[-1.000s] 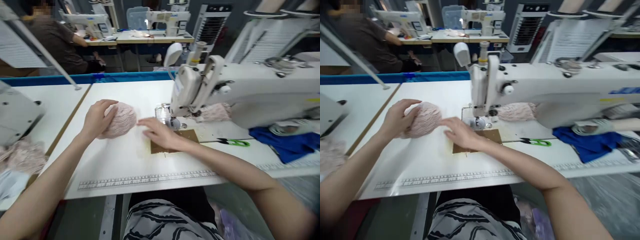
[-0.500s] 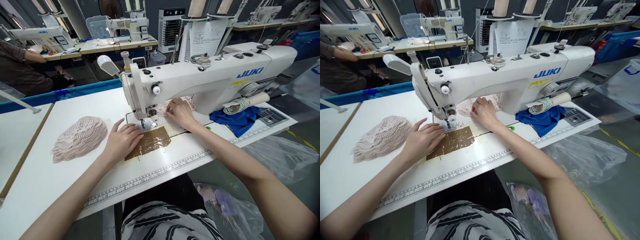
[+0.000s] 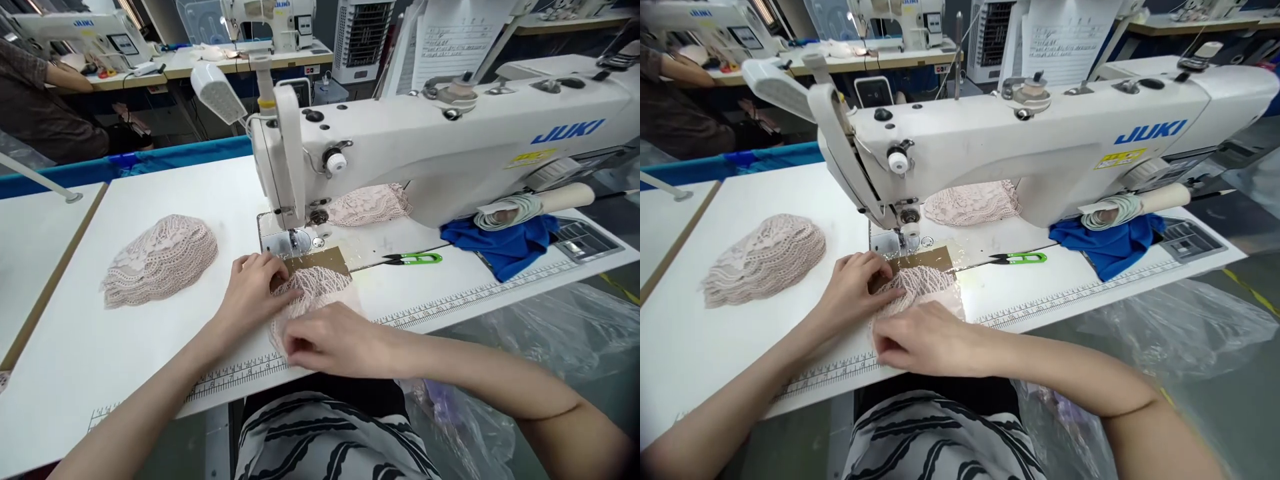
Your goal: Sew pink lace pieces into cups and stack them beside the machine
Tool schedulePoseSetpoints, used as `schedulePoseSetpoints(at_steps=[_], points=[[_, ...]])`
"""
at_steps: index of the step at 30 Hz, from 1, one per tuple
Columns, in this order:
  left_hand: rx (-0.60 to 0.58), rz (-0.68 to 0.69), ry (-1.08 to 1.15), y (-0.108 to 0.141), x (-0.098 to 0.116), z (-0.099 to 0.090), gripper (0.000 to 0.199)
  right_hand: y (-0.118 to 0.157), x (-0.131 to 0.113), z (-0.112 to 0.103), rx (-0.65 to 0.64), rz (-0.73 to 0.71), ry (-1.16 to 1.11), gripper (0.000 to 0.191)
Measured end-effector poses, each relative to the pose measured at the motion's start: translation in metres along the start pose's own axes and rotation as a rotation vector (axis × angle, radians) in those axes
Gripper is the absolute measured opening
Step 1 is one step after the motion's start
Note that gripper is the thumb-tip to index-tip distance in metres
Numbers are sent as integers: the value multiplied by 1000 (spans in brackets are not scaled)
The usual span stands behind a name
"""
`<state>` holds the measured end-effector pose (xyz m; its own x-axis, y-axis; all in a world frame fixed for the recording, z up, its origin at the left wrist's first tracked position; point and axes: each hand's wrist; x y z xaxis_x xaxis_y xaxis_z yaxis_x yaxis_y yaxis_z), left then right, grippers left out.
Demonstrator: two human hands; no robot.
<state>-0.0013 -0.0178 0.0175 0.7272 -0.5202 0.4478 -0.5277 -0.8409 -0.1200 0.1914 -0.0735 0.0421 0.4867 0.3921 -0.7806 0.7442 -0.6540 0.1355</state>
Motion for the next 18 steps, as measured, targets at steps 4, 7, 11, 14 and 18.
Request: schedulePoseSetpoints(at_steps=[4, 7, 11, 14, 18], points=[[-12, 33, 263, 0, 3, -3, 20, 3, 13, -9, 209, 4, -143, 9], [-10, 56, 490, -1, 2, -6, 18, -4, 32, -31, 400, 102, -153, 39], [-24, 87, 632, -2, -1, -7, 17, -25, 44, -61, 25, 261, -342, 36], [-20, 66, 725, -2, -4, -8, 18, -39, 46, -72, -129, 303, -399, 27], [-36, 35, 786, -3, -5, -9, 22, -46, 51, -73, -132, 253, -499, 21]])
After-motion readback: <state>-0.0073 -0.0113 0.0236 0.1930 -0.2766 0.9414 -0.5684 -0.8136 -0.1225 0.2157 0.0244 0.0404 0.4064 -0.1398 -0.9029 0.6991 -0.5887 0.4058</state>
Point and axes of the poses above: each hand's wrist, its own y-axis away from the middle knuckle, its own z-axis out of the palm, x = y × z, and after that the axes turned 6 degrees about z, right-handed
